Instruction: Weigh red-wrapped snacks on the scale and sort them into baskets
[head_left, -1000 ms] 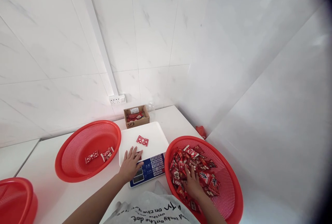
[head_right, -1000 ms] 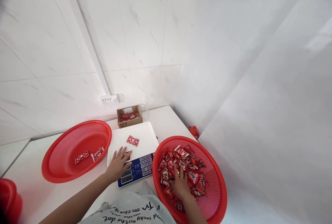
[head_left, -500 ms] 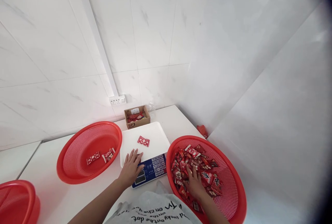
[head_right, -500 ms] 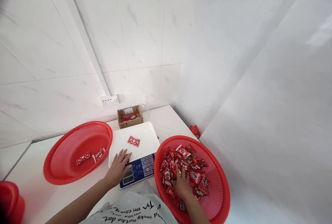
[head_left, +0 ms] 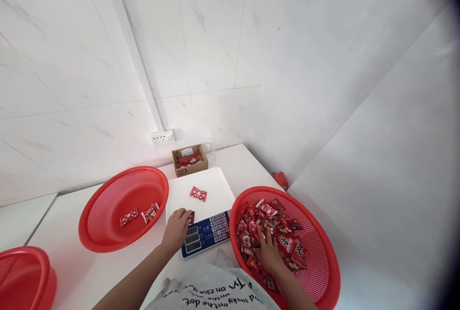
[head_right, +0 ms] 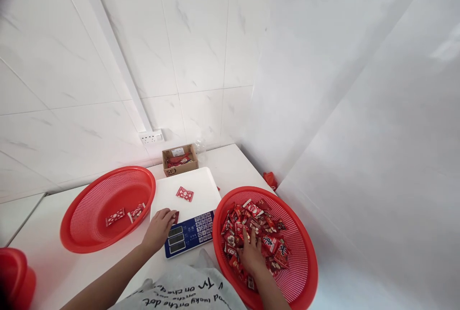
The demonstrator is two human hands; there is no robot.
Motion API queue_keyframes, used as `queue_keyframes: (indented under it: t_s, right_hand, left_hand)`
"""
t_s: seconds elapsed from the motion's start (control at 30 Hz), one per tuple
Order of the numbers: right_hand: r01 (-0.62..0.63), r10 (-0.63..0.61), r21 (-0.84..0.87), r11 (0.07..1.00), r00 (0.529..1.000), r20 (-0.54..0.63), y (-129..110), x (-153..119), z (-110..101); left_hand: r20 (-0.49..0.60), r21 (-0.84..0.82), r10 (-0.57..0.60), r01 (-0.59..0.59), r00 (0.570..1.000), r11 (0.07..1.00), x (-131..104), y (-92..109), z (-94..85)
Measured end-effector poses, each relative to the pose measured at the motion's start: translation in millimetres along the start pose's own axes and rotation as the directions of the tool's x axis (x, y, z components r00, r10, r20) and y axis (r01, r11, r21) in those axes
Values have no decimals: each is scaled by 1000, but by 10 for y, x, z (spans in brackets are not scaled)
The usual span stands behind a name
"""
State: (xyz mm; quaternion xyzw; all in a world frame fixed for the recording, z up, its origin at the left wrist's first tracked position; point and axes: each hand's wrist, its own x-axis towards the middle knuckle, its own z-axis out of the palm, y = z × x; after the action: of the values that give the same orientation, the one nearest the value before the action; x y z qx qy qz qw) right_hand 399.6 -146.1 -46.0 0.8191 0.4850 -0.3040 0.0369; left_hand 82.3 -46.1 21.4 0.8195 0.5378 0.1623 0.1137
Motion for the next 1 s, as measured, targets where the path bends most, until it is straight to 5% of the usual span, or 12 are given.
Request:
queue_keyframes:
  t_s: [0.27, 0.67, 1.0]
  right_hand:
    - [-5, 5, -14, 1000, 1000, 2, -24, -27, -29]
    - [4, -5, -61, 998, 1000, -13, 8, 21, 32]
    - [47, -48, -6, 999, 995, -88, 40, 20, 25]
  left_hand:
    - [69, 25, -19, 17, 997, 1000, 44, 28, -59]
    - [36, 80, -31, 28, 999, 996, 267, -8, -21]
    - [30, -112, 156, -151, 987, 982, -63, 405, 110]
